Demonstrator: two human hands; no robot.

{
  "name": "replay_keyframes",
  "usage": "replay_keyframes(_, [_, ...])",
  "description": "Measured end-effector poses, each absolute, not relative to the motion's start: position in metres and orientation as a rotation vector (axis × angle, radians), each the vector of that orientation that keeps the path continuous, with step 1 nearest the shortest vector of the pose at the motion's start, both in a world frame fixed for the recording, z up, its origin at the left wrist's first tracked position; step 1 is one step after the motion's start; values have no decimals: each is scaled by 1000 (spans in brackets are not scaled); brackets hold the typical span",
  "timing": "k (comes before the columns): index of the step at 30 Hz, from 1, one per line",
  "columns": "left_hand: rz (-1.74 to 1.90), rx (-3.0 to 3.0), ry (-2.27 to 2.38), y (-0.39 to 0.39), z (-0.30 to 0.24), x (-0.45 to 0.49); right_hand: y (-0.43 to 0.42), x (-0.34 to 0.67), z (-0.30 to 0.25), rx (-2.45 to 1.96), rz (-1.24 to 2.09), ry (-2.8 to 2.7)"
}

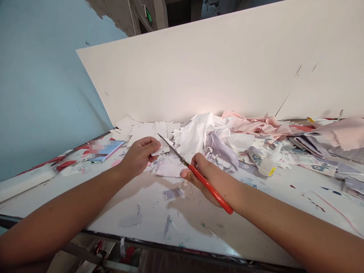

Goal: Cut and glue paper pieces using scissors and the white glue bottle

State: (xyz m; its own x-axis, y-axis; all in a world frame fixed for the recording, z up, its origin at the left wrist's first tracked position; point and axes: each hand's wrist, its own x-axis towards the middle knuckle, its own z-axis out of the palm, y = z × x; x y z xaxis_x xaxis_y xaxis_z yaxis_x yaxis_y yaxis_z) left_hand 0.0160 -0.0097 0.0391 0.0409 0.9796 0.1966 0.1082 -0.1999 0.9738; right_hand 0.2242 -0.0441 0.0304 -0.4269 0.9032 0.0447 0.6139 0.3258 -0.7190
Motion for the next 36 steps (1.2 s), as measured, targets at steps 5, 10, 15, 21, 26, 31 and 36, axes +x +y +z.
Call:
replay_keyframes(5, [1284,1464,1162,-10,40,16,-47,223,26,-1380,911,-2052])
replay_keyframes(10, [1278,1459,1155,-9,39,15,-47,222,32,-1474,1042,-2077])
replay_keyframes(15, [1272,1471,1146,-9,39,15,-51,217,37,-1608,1002,-2066])
replay_keyframes(21, [1284,1488,1139,-9,39,16,-46,219,32,-1542,1118,-1992])
replay_keyframes(26, [1289,1487,1127,-9,39,15,-33,223,28,-1549,1125,-1870])
replay_keyframes(31, [1279,1531,1162,-5,37,14,-18,235,31,-1622,591,-2145])
replay_keyframes(36, [1083,1692,1336,-1,29,12,0,256,29,-1941,-43,-2229])
